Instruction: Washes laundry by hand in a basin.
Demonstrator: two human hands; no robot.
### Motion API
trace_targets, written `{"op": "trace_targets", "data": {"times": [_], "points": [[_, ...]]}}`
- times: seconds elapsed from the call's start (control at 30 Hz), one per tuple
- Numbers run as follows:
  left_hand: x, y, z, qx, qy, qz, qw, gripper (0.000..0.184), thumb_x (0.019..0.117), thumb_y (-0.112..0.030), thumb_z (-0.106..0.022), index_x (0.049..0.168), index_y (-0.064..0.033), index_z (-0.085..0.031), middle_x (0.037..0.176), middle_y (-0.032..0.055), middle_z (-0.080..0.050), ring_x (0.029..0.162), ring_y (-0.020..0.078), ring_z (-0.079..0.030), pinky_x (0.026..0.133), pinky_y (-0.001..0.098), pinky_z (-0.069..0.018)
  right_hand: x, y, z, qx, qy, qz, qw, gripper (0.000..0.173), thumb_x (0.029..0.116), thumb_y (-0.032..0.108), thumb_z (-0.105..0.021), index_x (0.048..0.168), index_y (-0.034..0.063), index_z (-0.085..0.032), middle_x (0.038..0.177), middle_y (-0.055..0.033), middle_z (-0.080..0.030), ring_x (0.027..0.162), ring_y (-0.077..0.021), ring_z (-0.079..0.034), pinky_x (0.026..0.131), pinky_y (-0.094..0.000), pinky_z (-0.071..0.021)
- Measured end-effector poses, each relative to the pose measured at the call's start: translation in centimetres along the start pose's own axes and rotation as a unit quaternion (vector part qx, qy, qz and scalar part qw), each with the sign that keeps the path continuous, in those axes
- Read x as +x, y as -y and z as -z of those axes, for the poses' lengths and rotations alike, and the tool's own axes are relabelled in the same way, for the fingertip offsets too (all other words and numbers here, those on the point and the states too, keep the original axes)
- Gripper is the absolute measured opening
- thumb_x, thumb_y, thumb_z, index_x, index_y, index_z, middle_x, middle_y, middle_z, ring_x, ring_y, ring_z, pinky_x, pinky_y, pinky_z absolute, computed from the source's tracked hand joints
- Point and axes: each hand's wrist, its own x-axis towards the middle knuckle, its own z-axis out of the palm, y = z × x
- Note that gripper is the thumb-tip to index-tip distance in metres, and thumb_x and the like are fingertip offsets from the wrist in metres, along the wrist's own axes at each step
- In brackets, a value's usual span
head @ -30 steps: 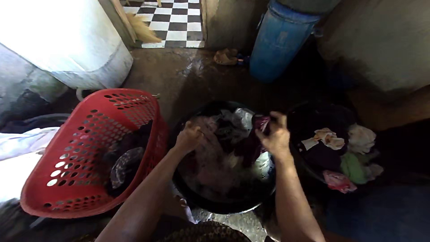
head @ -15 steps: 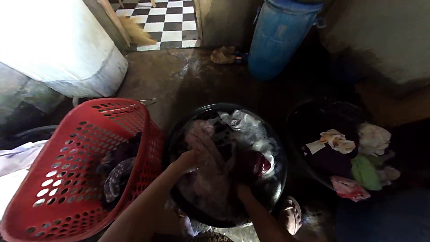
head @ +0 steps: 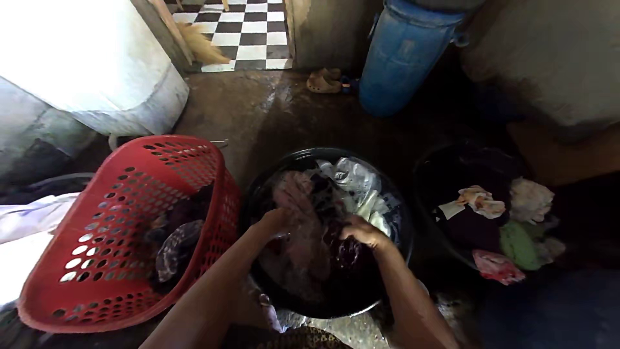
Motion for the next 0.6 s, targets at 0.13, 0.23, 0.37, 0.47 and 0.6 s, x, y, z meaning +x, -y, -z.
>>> {"op": "trace_targets", "data": {"times": [0.13, 0.23, 0.37, 0.47, 0.6], "points": [[-0.8, -0.4, -0.1, -0.019, -0.020, -0.019, 0.999, 0.042, 0.1071, -0.027, -0.055, 0.140, -0.0011, -0.058, 0.139, 0.0278, -0.058, 0.132, 0.0461, -0.053, 0.110, 0.0652, -0.0385, -6.9, 7.8, 2.7, 0.112, -0.162, 0.171, 0.965, 0.006, 0.0846, 0.000, -0.066, 0.087, 0.0035, -0.070, 0.074, 0.0012, -0.067, 0.067, -0.0042, -0.063, 0.066, -0.0245, -0.0556], [-0.8, -0.7, -0.4, 0.000, -0.013, -0.008, 1.000, 0.043, 0.1076, -0.029, -0.054, 0.141, -0.0022, -0.057, 0.140, 0.0275, -0.057, 0.133, 0.0460, -0.053, 0.110, 0.0650, -0.0387, -9.4, 9.7, 3.4, 0.103, -0.285, 0.283, 0.910, 0.008, 0.0826, 0.006, -0.069, 0.078, 0.0131, -0.070, 0.062, 0.0084, -0.064, 0.052, 0.0022, -0.057, 0.048, -0.0183, -0.0487], [-0.3, -0.3, -0.7, 0.012, -0.010, -0.002, 1.000, 0.043, 0.1064, -0.027, -0.056, 0.141, -0.0012, -0.057, 0.140, 0.0278, -0.057, 0.132, 0.0461, -0.053, 0.109, 0.0650, -0.0396, -7.2, 8.9, 2.9, 0.001, -0.367, 0.187, 0.911, 0.014, 0.0899, 0.019, -0.075, 0.085, 0.0063, -0.071, 0.067, -0.0023, -0.063, 0.059, -0.0127, -0.059, 0.058, -0.0369, -0.0507], [-0.1, -0.3, -0.6, 0.021, 0.000, 0.003, 1.000, 0.042, 0.1059, -0.025, -0.058, 0.140, -0.0012, -0.058, 0.139, 0.0276, -0.058, 0.131, 0.0459, -0.054, 0.108, 0.0650, -0.0406, -1.4, 5.9, 1.4, -0.127, -0.273, -0.004, 0.954, 0.043, 0.0991, 0.038, -0.067, 0.113, -0.0017, -0.070, 0.106, -0.0246, -0.071, 0.104, -0.0399, -0.067, 0.094, -0.0612, -0.0491], [0.3, -0.5, -0.7, 0.021, 0.019, 0.038, 0.999, 0.048, 0.1056, -0.033, -0.058, 0.140, 0.0002, -0.056, 0.138, 0.0278, -0.058, 0.131, 0.0456, -0.054, 0.109, 0.0636, -0.0407, 5.6, -2.0, -3.6, -0.247, -0.134, -0.107, 0.954, 0.059, 0.1047, 0.039, -0.056, 0.145, -0.0035, -0.052, 0.151, -0.0263, -0.049, 0.143, -0.0421, -0.044, 0.117, -0.0586, -0.0349]]}}
